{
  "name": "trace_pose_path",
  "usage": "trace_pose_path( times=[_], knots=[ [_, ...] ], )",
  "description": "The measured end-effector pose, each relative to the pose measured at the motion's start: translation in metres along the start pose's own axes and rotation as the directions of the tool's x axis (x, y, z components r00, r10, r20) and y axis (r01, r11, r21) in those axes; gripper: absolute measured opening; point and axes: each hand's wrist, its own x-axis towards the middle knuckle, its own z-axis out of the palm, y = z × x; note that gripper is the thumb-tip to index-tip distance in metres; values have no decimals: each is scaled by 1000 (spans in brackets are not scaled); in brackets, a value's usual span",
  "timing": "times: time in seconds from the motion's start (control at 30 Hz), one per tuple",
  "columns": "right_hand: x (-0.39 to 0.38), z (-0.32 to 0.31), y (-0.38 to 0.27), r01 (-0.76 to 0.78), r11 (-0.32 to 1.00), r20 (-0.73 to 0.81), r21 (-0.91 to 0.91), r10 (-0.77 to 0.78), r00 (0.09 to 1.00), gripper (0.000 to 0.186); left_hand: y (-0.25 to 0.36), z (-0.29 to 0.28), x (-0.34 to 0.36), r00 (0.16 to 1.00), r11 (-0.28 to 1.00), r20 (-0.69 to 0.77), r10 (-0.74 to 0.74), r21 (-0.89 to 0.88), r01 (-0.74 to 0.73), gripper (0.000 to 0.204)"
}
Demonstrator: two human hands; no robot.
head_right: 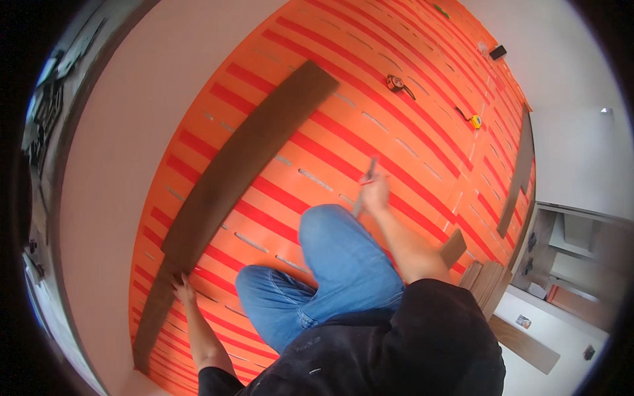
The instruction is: Install wood flooring panels by measuring, marking, and fitting them onto the floor surface.
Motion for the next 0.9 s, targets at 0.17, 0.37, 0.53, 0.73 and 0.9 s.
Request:
trace_pose_path(
  times=[0.17,0.37,0.53,0.73,0.9],
  knots=[
    [128,-25,-87,179,974,-85,138,-168,982,24,-17,-80,-22,958,968,-154,242,110,-226,73],
    [257,84,-117,528,806,198,-267,-490,849,26,264,-19,-119,626,613,-72,777,-146,-777,45],
    [271,161,-168,490,842,333,-225,-406,851,38,536,24,-171,287,292,77,955,-67,-954,49],
    [251,144,-122,412,846,78,-339,-411,908,54,707,68,-164,-135,-158,126,983,189,-969,54],
    [262,106,-73,453,827,118,-334,-440,890,47,736,93,-152,-348,-396,240,906,195,-897,56]
  ],
)
